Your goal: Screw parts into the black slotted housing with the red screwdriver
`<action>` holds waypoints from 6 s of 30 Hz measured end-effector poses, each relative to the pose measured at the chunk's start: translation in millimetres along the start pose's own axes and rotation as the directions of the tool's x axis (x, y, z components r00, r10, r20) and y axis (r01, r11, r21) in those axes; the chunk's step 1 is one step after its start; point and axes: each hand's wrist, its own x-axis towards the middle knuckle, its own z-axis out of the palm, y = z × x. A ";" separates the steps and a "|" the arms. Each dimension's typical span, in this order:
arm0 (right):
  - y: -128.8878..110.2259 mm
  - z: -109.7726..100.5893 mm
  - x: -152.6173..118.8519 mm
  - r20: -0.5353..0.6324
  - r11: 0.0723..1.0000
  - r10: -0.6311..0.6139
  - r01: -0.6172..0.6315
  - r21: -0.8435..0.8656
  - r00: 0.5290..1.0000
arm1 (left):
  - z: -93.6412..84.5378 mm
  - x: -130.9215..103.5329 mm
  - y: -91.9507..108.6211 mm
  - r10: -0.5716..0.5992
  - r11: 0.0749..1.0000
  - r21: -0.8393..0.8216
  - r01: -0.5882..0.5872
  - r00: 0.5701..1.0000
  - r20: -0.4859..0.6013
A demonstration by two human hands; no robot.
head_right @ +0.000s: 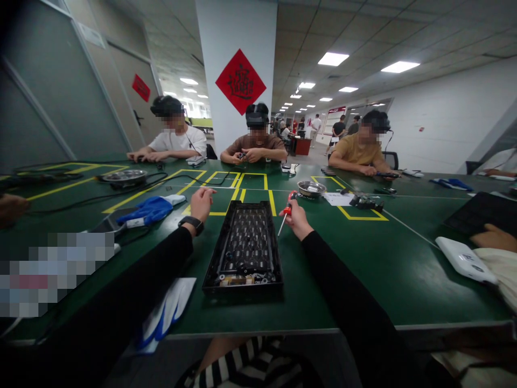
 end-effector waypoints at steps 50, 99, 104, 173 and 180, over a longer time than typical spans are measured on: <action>-51.3 73.4 -118.1 0.495 0.603 -0.504 -0.122 0.789 0.708 | -27.8 -128.2 18.0 0.488 0.870 -0.311 -0.383 0.572 0.659; -52.5 68.6 -116.3 0.511 0.571 -0.503 -0.175 0.802 0.697 | -27.9 -126.4 19.7 0.581 0.782 -0.223 -0.583 0.550 0.599; -51.9 68.3 -116.7 0.514 0.580 -0.489 -0.178 0.795 0.705 | -28.2 -125.9 20.7 0.612 0.763 -0.251 -0.595 0.541 0.577; -50.7 69.3 -116.4 0.479 0.548 -0.521 -0.154 0.822 0.706 | -25.3 -129.4 20.5 0.652 0.755 -0.342 -0.559 0.586 0.481; -47.7 72.4 -115.5 0.454 0.581 -0.537 -0.078 0.810 0.711 | -26.3 -128.1 21.0 0.683 0.720 -0.322 -0.615 0.542 0.490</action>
